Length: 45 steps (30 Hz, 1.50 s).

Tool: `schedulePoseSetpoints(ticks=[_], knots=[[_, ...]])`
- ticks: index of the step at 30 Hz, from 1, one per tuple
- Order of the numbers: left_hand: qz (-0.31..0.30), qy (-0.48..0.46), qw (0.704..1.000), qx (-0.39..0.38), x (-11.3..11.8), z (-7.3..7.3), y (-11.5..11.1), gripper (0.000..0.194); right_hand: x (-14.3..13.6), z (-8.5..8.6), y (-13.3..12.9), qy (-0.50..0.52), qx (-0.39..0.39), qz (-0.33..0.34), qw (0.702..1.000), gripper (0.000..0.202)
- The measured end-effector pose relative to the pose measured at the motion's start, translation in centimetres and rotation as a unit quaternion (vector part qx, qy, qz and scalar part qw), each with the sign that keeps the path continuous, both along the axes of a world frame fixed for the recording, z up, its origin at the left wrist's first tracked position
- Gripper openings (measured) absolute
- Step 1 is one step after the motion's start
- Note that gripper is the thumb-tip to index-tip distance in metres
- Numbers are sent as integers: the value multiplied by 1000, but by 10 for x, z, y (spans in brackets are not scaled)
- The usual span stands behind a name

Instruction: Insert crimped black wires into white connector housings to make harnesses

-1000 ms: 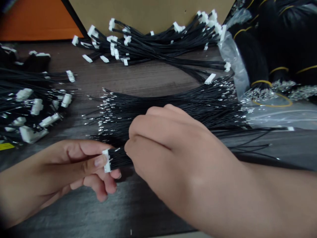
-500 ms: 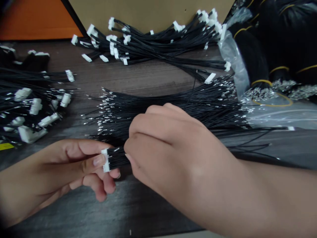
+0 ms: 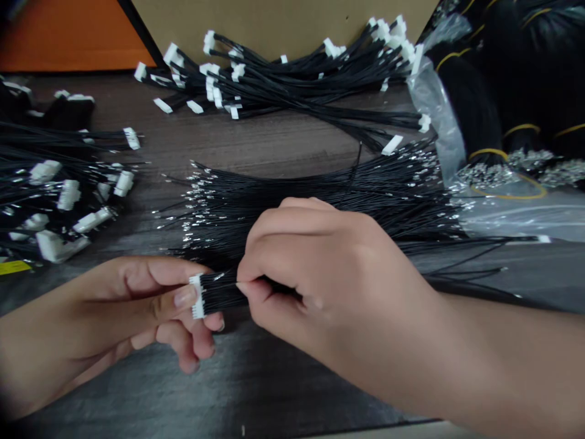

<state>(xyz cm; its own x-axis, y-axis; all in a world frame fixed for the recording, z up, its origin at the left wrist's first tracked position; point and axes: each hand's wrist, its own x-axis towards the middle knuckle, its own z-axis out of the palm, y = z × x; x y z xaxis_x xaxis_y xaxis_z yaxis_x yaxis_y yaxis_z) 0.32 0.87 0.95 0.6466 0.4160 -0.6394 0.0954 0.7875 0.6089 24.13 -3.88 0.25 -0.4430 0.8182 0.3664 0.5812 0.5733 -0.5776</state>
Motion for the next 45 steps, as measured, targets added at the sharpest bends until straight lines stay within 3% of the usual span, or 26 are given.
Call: schedulePoseSetpoints(ticks=[5, 9, 11, 16, 19, 26, 41, 45], knots=[[-7, 8, 1000, 16, 2, 0, 0, 10, 0, 6, 0, -64, 21, 29, 997, 35], [-5, 12, 1000, 19, 5, 2, 0, 12, 10, 14, 3, -66, 51, -11, 996, 14], [-1, 15, 1000, 11, 5, 2, 0, 12, 14, 16, 8, -92, 71, -32, 993, 14], [-3, 12, 1000, 7, 4, -1, 0, 15, 11, 11, 16, -145, 35, 36, 988, 34], [-4, 12, 1000, 11, 4, -2, 0, 14, 5, 7, 12, -129, 27, 20, 991, 29], [-8, 12, 1000, 20, 2, -1, 1, 14, -8, 7, -1, -202, 109, 37, 973, 29], [-18, 11, 1000, 20, 6, 1, 2, 13, -17, 4, -3, -184, 98, 62, 976, 34], [-18, 17, 999, 25, 3, -2, -2, 15, -14, 5, 7, -147, 46, 60, 986, 32]])
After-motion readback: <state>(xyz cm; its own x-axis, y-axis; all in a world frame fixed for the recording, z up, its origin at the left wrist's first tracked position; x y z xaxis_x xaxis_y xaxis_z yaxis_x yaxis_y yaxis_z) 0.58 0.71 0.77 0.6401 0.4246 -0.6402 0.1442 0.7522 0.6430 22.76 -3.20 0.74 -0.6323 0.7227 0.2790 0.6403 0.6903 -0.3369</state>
